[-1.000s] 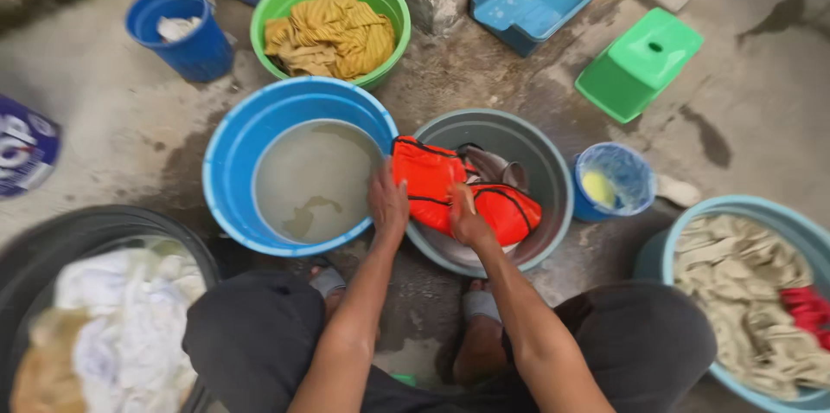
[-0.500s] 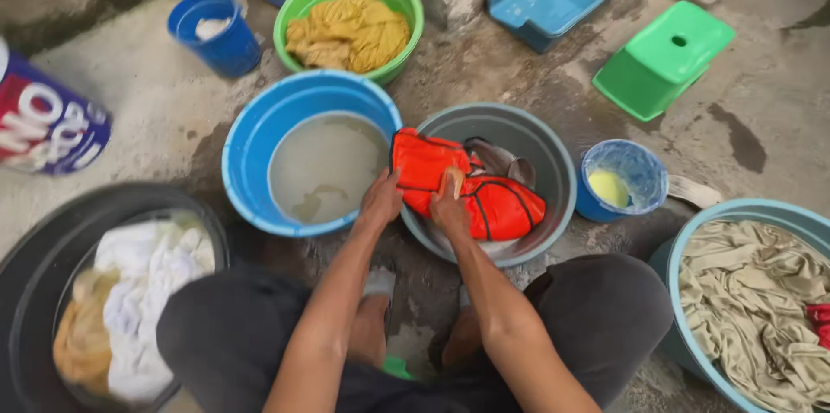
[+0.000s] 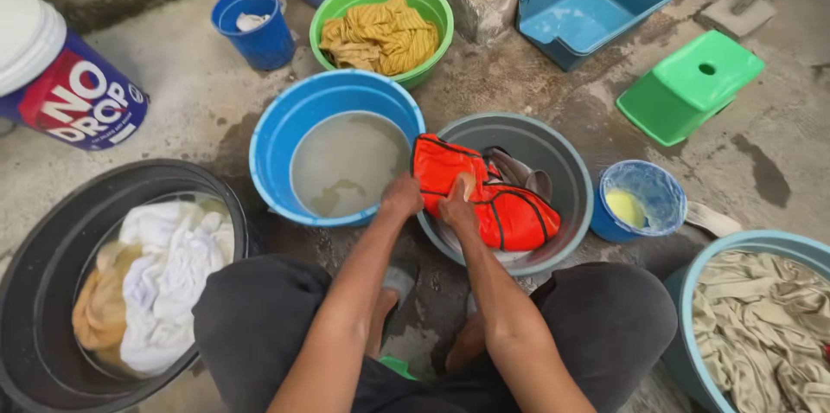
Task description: The person washes an orange vest by hand in a basin, scrubbing it with a brush and rinsing it in a second basin of water.
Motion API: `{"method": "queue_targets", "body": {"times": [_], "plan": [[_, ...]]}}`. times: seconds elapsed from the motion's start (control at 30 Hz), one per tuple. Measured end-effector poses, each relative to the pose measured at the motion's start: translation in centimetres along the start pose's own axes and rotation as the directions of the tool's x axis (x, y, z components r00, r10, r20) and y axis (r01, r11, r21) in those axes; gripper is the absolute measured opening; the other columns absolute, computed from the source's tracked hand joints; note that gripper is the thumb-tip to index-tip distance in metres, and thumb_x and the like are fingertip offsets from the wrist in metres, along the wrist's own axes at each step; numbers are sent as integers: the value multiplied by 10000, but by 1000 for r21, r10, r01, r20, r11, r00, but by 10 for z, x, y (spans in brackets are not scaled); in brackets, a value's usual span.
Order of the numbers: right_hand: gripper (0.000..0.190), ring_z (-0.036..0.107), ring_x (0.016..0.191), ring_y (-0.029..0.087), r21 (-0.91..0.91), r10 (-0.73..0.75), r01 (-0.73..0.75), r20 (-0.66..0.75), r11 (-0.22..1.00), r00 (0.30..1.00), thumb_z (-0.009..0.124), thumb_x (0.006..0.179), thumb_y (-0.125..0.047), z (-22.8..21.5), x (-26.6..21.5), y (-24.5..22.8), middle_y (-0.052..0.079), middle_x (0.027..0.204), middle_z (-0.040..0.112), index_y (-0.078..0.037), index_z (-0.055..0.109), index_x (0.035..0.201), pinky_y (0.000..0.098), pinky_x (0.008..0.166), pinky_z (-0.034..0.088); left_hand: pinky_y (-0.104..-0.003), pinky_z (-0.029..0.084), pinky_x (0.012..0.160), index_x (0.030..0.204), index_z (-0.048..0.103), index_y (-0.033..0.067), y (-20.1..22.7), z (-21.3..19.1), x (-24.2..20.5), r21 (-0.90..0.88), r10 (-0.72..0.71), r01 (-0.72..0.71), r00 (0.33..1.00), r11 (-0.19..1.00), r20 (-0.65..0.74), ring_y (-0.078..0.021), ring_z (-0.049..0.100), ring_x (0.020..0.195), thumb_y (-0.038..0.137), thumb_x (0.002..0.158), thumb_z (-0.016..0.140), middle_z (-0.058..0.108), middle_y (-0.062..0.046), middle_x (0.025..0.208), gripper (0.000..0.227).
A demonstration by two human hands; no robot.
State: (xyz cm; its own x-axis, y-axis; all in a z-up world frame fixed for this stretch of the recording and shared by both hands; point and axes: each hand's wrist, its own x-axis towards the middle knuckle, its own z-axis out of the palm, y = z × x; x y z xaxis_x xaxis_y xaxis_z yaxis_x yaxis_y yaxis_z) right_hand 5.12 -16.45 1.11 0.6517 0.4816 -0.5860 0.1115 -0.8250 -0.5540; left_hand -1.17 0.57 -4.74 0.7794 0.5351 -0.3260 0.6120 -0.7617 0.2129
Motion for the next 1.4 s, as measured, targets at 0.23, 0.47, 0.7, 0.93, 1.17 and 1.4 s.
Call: {"method": "queue_targets", "body": {"times": [0.23,0.47,0.7,0.93,1.17,1.4], "plan": [[814,541,1337,498,-127,16,-18,-11,992,1000,392,976,-524,7,11,-6,366,1408,528,-354,-18,1658,565,1060,473,-491,621,838,1050,804,81,15,-15,12,44,12,-21,983,999,182,-390,725,1057,223,774,702,737,-182,1150,327],[844,491,1341,574,-73,-139,140,18,988,990,353,962,-495,-4,-21,8,464,1329,525,-276,-83,1650,596,1134,404,-505,568,973,1201,751,93,29,-64,11,71,-64,41,930,997,363,-346,655,1248,181,835,613,714,-172,1284,401],[890,508,1306,593,-25,-236,238,49,971,970,376,931,-628,9,-7,51,468,1273,574,-294,-29,1650,614,1144,392,-524,568,941,1216,740,74,36,-37,47,128,-105,63,928,990,358,-319,667,1227,157,819,627,716,-151,1268,420],[1004,532,1328,524,28,-157,155,76,987,985,458,901,-612,-1,-31,26,428,1314,574,-255,-121,1640,580,1151,393,-502,556,1020,1264,723,88,9,-73,-16,39,-63,55,959,998,275,-393,616,1289,360,912,677,676,-226,1333,448],[1186,602,1254,475,161,-87,87,-5,983,996,544,753,-841,20,1,71,339,1276,625,-314,-37,1643,565,1059,490,-469,527,1080,1252,727,95,-6,-45,88,319,8,-174,888,932,460,-349,604,1318,324,913,652,678,-171,1361,416],[1056,427,1449,461,327,74,-88,56,941,996,605,850,-577,-26,-56,48,379,1499,452,-340,-28,1662,452,1259,318,-463,596,914,1097,827,221,-1,-51,111,329,145,-486,709,810,690,-344,731,1072,539,808,787,773,-131,1122,432]]}}
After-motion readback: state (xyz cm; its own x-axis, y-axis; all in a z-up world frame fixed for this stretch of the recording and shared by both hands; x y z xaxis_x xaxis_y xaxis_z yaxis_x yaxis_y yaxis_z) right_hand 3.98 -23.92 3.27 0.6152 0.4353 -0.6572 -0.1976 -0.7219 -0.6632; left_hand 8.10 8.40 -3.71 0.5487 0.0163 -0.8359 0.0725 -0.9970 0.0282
